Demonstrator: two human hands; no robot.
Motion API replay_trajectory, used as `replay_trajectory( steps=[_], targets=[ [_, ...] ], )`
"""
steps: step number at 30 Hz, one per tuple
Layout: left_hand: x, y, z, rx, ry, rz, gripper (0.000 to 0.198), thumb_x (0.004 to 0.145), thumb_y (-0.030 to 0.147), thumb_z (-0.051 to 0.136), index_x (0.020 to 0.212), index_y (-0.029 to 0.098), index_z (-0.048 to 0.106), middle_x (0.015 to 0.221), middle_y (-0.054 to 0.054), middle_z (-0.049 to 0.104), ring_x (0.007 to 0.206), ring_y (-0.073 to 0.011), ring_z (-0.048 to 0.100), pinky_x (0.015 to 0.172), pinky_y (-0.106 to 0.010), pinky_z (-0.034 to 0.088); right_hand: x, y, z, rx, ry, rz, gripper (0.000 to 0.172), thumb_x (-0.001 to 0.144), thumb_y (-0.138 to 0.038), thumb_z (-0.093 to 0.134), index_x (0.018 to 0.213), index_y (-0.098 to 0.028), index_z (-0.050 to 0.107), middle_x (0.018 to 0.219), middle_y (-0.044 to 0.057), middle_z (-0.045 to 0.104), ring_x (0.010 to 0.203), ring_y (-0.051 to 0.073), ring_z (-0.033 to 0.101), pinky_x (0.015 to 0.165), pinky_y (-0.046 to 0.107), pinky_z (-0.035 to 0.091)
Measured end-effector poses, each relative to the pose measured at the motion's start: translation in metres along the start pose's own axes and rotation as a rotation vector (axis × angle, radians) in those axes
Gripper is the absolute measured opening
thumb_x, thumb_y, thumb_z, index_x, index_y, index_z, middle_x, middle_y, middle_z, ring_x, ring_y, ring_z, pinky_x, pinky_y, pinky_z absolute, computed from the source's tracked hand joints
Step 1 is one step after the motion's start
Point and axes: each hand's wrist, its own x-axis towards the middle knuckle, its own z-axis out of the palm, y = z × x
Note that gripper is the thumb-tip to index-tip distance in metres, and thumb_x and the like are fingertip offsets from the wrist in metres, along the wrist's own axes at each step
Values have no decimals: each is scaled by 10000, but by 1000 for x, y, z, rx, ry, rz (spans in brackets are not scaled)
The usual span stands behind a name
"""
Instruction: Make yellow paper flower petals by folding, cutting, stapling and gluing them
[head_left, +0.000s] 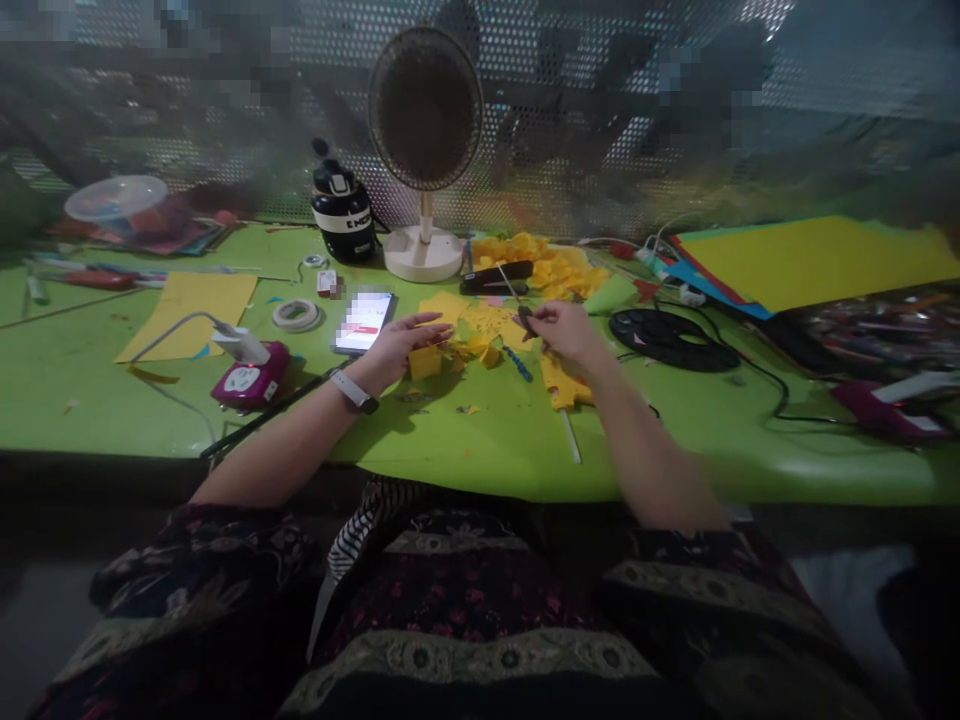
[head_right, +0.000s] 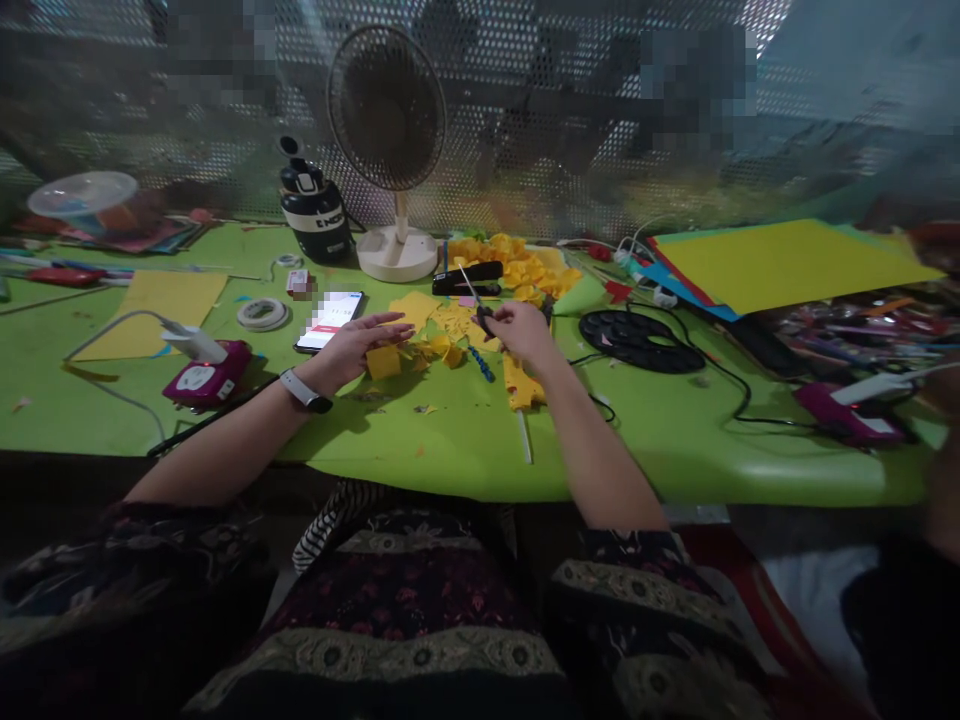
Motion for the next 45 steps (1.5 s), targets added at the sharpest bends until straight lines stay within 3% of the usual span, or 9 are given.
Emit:
replay_trajectory(
  steps=[6,12,18,23,30,33,36,40,45],
  targets=[
    [1,1,-1,36,-1,-7,283,830,73,678,1111,99,661,1147,-185,731,1136,-266,687,1040,-412,525,18,22,-15,-521,118,-4,188,803,-337,716,834,-152,716,826,74,733,718,192,644,612,270,421],
    [3,-2,-7,89,-69,8,370,778,-23,675,1125,103,659,1149,-156,726,1079,-221,707,1033,-397,517,21,19,-12,-665,-10,93,257,825,-396,704,909,-156,743,928,94,753,776,211,656,611,271,399],
    [3,0,-8,108,-79,64,433,787,-25,663,1192,128,654,1153,-135,732,1064,-201,707,1023,-374,517,21,15,-5,-720,23,67,372,811,-409,730,1066,-139,702,1054,137,735,887,244,658,667,282,419],
    [-1,4,-4,112,-44,177,505,785,19,703,1265,160,632,1200,-122,725,1135,-206,682,1053,-368,496,22,14,1,-791,22,64,300,813,-403,727,981,-155,736,1040,142,737,894,256,672,676,290,438],
    [-5,7,3,31,-17,251,516,792,44,692,1279,201,624,1223,-102,721,1232,-197,631,1085,-356,469,24,18,-4,-722,-64,87,245,795,-374,749,920,-165,773,984,128,758,874,256,681,683,295,454],
    [-7,6,6,12,-25,280,511,786,62,709,1267,213,628,1228,-94,720,1258,-203,612,1093,-361,465,17,12,-3,-659,31,34,207,829,-315,696,952,-166,769,974,122,760,878,259,680,709,308,463],
    [-12,6,11,17,-37,343,512,796,75,709,1275,237,626,1240,-75,717,1263,-205,609,1103,-373,459,1,-3,8,-470,123,-166,184,865,-279,628,940,-170,755,954,98,759,867,232,673,754,308,473],
    [-22,3,21,52,-85,387,514,812,93,706,1295,245,618,1243,-76,715,1252,-221,616,1106,-396,457,-25,-26,32,-175,-85,-424,184,877,-309,608,937,-190,734,925,55,745,755,170,641,703,274,472],
    [-34,0,28,72,-200,408,509,829,127,717,1311,252,611,1287,-78,693,1266,-235,604,1092,-398,472,-43,-34,50,-114,-240,-473,353,846,-476,666,1019,-172,714,927,61,742,695,158,607,671,281,451]
  ],
)
